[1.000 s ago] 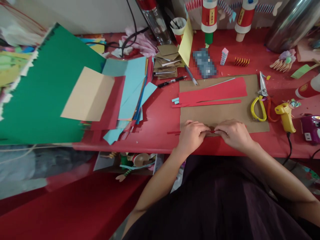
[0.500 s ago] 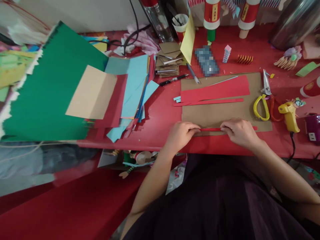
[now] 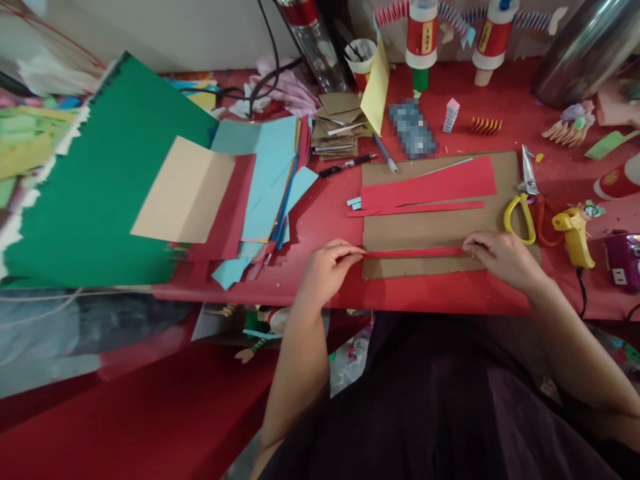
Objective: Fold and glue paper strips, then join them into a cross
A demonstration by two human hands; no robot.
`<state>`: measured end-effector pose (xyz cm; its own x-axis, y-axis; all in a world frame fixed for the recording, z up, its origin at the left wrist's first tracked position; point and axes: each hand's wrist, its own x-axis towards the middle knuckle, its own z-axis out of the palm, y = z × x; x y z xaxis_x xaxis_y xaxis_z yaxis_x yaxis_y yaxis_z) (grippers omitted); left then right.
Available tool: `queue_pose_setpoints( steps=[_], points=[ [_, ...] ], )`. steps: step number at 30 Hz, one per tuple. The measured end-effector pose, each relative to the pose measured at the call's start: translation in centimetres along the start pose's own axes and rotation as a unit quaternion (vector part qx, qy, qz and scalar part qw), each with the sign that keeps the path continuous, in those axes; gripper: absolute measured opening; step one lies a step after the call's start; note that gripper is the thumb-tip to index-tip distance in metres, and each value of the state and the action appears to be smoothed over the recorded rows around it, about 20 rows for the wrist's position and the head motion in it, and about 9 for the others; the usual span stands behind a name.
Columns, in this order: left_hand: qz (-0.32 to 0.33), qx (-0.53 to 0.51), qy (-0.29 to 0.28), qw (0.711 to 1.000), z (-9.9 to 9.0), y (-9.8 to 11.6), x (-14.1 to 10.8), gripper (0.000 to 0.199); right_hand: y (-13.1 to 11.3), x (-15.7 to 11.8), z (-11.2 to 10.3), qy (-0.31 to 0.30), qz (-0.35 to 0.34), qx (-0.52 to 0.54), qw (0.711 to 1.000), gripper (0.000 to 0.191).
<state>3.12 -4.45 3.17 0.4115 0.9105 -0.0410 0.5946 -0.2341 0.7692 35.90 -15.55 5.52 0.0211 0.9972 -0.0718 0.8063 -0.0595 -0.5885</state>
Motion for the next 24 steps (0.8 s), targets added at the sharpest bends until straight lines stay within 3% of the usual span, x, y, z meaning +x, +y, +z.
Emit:
queue_pose_setpoints(
  steps=[9, 13, 15, 19, 22, 24],
  points=[
    [-0.071, -0.065, 0.089, 0.991, 0.0, -1.1, -0.3, 0.012, 0.4, -0.1, 0.8, 0.061, -0.038, 0.013, 0.997, 0.025],
    [-0.072, -0.246, 0.208, 0.944, 1.2, -0.9, 0.1, 0.035, 0.5, -0.2, 1.3, 0.095, -0.007, 0.062, 0.994, 0.025],
    [-0.058, -0.359, 0.186, 0.913, 2.2, 0.2, 0.7, 0.041, 0.4, 0.1, 1.4, 0.115, 0.019, 0.106, 0.987, 0.027],
    [-0.088, -0.455, 0.022, 0.886, 4.6, 4.1, 3.0, 0.041, -0.4, 2.1, 1.1, 0.123, 0.016, 0.147, 0.981, 0.026],
    [-0.111, -0.497, 0.044, 0.859, 5.8, 7.0, 5.7, 0.032, -0.9, 4.6, 0.5, 0.124, 0.004, 0.156, 0.98, 0.022],
    [-0.129, -0.532, 0.085, 0.833, 6.1, 8.4, 7.8, 0.026, -0.9, 6.2, 0.3, 0.165, 0.015, 0.199, 0.966, 0.023]
  ],
)
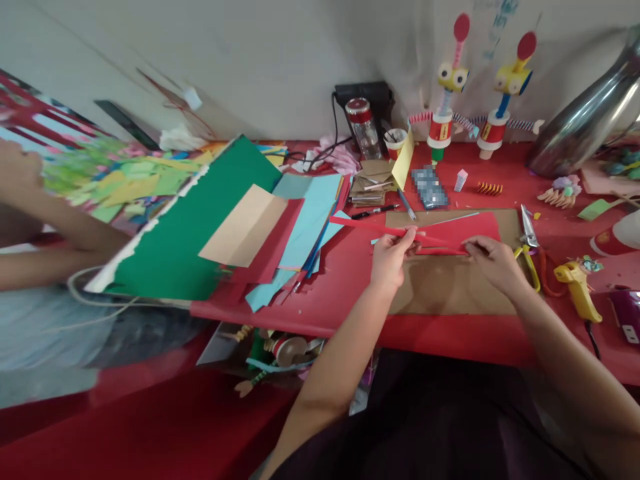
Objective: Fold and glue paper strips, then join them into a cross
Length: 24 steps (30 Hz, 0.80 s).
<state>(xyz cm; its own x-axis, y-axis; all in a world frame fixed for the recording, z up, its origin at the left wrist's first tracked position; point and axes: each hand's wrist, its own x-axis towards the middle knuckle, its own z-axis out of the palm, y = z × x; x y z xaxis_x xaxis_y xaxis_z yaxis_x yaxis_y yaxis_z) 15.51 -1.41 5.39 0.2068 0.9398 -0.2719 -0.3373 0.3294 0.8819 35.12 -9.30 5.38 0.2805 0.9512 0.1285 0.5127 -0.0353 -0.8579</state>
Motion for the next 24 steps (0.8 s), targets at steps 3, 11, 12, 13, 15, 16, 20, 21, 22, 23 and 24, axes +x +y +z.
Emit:
queue_pose_setpoints(
  steps=[3, 11, 12, 13, 15, 16, 20, 21, 22, 23, 24],
  points=[
    [-0.01, -0.052, 0.043, 0.998, 1.6, 0.7, 2.0, 0.025, 0.7, 1.4, 0.5, 0.105, 0.033, 0.116, 0.987, 0.031],
    [-0.056, -0.018, -0.01, 0.998, 1.7, -0.8, 2.7, 0.033, 1.0, 0.0, 0.2, 0.072, -0.107, -0.178, 0.975, 0.028],
    [-0.058, -0.001, -0.019, 0.998, 1.7, -1.0, 2.5, 0.033, 0.7, -0.1, 0.1, 0.056, -0.129, -0.224, 0.964, 0.029],
    [-0.063, 0.015, -0.03, 0.997, 1.8, -1.1, 2.4, 0.033, 0.5, -0.3, 0.1, 0.039, -0.141, -0.253, 0.956, 0.03],
    [-0.078, 0.043, -0.061, 0.994, 1.9, -1.2, 2.0, 0.03, 0.2, -0.5, 0.2, 0.0, -0.138, -0.261, 0.955, 0.031],
    [-0.083, 0.055, -0.079, 0.992, 2.0, -1.2, 1.8, 0.028, 0.1, -0.6, 0.3, -0.019, -0.128, -0.246, 0.961, 0.031],
    [-0.074, 0.1, -0.136, 0.983, 2.4, -1.4, 1.0, 0.019, 0.0, -0.9, 0.7, -0.073, -0.055, -0.159, 0.983, 0.026],
    [-0.074, 0.105, -0.143, 0.981, 2.5, -1.4, 0.8, 0.018, -0.1, -1.0, 0.8, -0.081, -0.038, -0.147, 0.985, 0.025],
    [-0.078, 0.105, -0.148, 0.98, 2.5, -1.5, 0.8, 0.017, -0.1, -1.1, 0.9, -0.089, -0.024, -0.137, 0.986, 0.024],
    [-0.083, 0.099, -0.148, 0.98, 2.5, -1.4, 0.8, 0.018, -0.3, -1.1, 1.0, -0.097, -0.012, -0.13, 0.987, 0.024],
    [-0.088, 0.09, -0.145, 0.981, 2.4, -1.4, 0.8, 0.019, -0.4, -1.1, 1.0, -0.106, -0.003, -0.123, 0.987, 0.024]
  ],
)
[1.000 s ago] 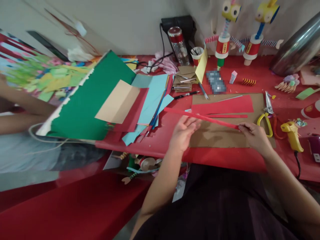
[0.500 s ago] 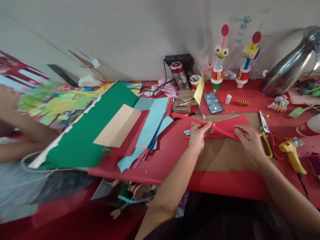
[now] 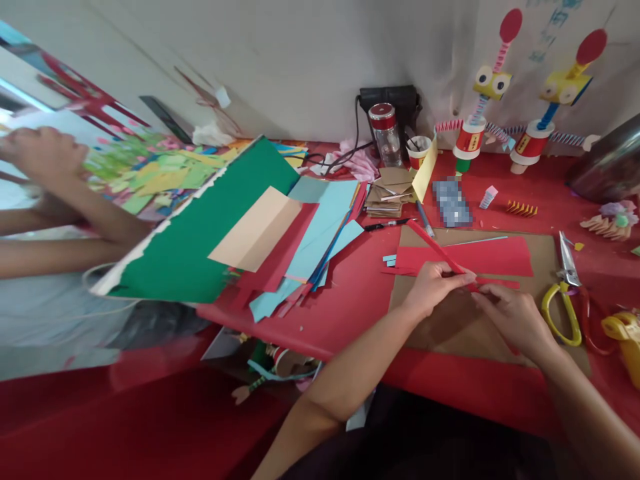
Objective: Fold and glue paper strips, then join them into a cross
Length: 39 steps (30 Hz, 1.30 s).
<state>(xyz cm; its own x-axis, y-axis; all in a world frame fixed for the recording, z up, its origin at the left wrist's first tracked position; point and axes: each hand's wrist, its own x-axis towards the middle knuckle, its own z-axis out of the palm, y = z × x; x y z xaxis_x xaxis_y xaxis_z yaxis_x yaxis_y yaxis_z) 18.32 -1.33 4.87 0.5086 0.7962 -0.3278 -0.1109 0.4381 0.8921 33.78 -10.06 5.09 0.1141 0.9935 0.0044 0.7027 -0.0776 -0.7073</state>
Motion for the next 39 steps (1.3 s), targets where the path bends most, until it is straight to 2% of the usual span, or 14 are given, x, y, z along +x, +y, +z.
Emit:
queue_pose_setpoints(
  steps=[7, 13, 18, 22, 24, 27, 29, 31, 33, 35, 37, 39],
  points=[
    [0.02, -0.054, 0.088, 0.994, -0.7, 0.3, 0.2, 0.019, -1.1, -0.1, -0.4, -0.067, 0.011, 0.03, 0.997, 0.028],
    [0.05, -0.108, 0.146, 0.982, -1.5, 0.5, 0.9, 0.022, 0.7, 0.2, -0.7, -0.005, -0.018, -0.015, 1.0, 0.024],
    [0.103, -0.126, 0.228, 0.96, -2.4, 0.8, 1.6, 0.022, 1.5, 1.2, -1.4, 0.052, -0.058, -0.184, 0.98, 0.022],
    [0.157, -0.121, 0.279, 0.94, -2.9, 1.0, 1.8, 0.017, 0.2, 2.5, -2.5, 0.002, -0.051, -0.263, 0.963, 0.023],
    [0.179, -0.127, 0.307, 0.926, -3.3, 1.1, 2.0, 0.017, -0.1, 3.0, -3.0, -0.021, -0.03, -0.251, 0.967, 0.021],
    [0.167, -0.113, 0.34, 0.918, -4.1, 1.2, 2.4, 0.022, 0.3, 3.2, -3.1, -0.003, -0.016, -0.188, 0.982, 0.017],
    [0.162, -0.074, 0.354, 0.918, -4.5, 1.0, 2.6, 0.025, 1.0, 3.1, -2.6, 0.016, -0.027, -0.16, 0.987, 0.02],
    [0.187, 0.012, 0.376, 0.907, -4.8, 0.9, 2.7, 0.031, 1.9, 3.0, -2.0, 0.024, -0.042, -0.168, 0.985, 0.023],
    [0.219, 0.151, 0.406, 0.874, -4.8, 0.9, 2.4, 0.039, 2.6, 3.0, -1.5, 0.023, -0.048, -0.201, 0.978, 0.024],
    [0.233, 0.306, 0.422, 0.821, -4.6, 1.1, 1.9, 0.041, 3.0, 3.1, -1.2, 0.021, -0.057, -0.238, 0.969, 0.025],
    [0.226, 0.424, 0.401, 0.78, -4.2, 1.2, 1.5, 0.033, 3.2, 3.1, -1.0, 0.032, -0.074, -0.273, 0.959, 0.025],
    [0.209, 0.497, 0.352, 0.765, -4.0, 1.2, 1.4, 0.025, 3.2, 3.0, -1.0, 0.05, -0.098, -0.296, 0.949, 0.022]
  ],
)
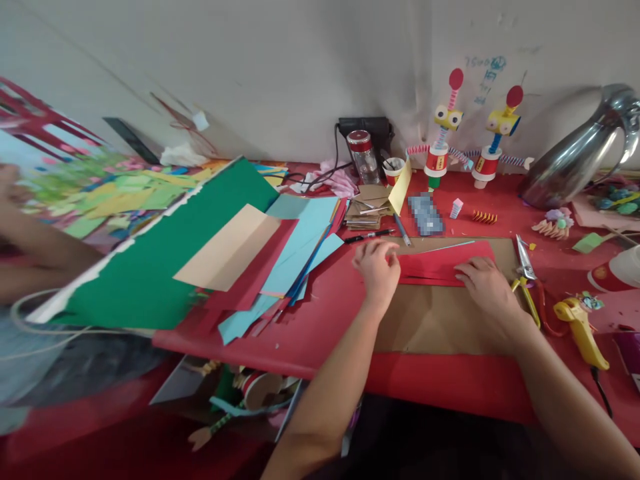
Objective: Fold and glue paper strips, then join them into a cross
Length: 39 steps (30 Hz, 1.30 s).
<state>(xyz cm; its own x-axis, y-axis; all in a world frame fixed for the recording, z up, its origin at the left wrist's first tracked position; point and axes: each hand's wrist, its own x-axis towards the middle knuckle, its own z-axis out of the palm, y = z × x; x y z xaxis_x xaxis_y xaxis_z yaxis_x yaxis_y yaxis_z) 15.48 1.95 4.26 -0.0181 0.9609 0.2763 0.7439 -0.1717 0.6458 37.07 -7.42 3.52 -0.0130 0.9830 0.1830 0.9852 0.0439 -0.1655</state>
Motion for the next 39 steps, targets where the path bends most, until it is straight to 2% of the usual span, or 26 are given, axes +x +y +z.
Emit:
queue_pose_setpoints(
  steps=[3, 7, 11, 13, 16, 20, 22, 24, 27, 29, 34, 39],
  points=[
    [0.022, 0.041, -0.078, 0.996, 0.3, -0.1, 0.0, 0.015, -0.1, -0.2, -0.1, 0.003, -0.023, -0.003, 1.0, 0.016],
    [0.043, 0.059, -0.149, 0.986, 0.7, -0.4, 0.2, 0.007, -0.3, -0.3, -0.1, -0.039, -0.022, 0.024, 0.999, 0.012],
    [0.109, 0.068, -0.208, 0.97, 0.8, -0.1, -0.2, 0.027, -0.6, 0.0, -0.4, -0.074, -0.006, 0.04, 0.996, 0.007],
    [0.142, 0.069, -0.198, 0.967, 0.8, 0.2, -0.5, 0.026, -0.8, 0.1, -0.6, -0.082, 0.007, 0.042, 0.996, 0.007],
    [0.179, 0.043, -0.14, 0.973, 0.6, 0.3, -0.6, 0.011, -1.2, 0.2, -0.8, -0.081, 0.018, 0.06, 0.995, 0.007],
    [0.167, 0.01, -0.057, 0.984, 0.2, -0.1, -0.1, 0.018, -1.3, 0.1, -0.7, -0.066, 0.022, 0.107, 0.992, 0.008],
    [0.15, 0.015, -0.069, 0.986, 0.3, -0.4, 0.1, 0.018, -1.2, 0.1, -0.7, -0.068, 0.02, 0.12, 0.99, 0.007],
    [0.142, 0.037, -0.107, 0.983, 0.6, -0.4, -0.1, 0.016, -1.2, 0.0, -0.6, -0.071, 0.018, 0.134, 0.988, 0.007],
    [0.141, 0.077, -0.158, 0.974, 1.4, -0.3, -0.6, 0.027, -1.0, 0.0, -0.4, -0.06, 0.027, 0.137, 0.988, 0.013],
    [0.142, 0.089, -0.174, 0.97, 1.7, -0.2, -0.9, 0.027, -0.9, -0.1, -0.3, -0.057, 0.033, 0.12, 0.991, 0.015],
    [0.145, 0.077, -0.164, 0.973, 1.4, 0.0, -0.9, 0.027, -0.9, 0.0, -0.2, -0.058, 0.038, 0.107, 0.992, 0.01],
    [0.163, 0.058, -0.137, 0.975, 1.0, 0.3, -1.0, 0.027, -0.9, 0.2, -0.5, 0.031, 0.073, 0.066, 0.995, 0.024]
  ],
)
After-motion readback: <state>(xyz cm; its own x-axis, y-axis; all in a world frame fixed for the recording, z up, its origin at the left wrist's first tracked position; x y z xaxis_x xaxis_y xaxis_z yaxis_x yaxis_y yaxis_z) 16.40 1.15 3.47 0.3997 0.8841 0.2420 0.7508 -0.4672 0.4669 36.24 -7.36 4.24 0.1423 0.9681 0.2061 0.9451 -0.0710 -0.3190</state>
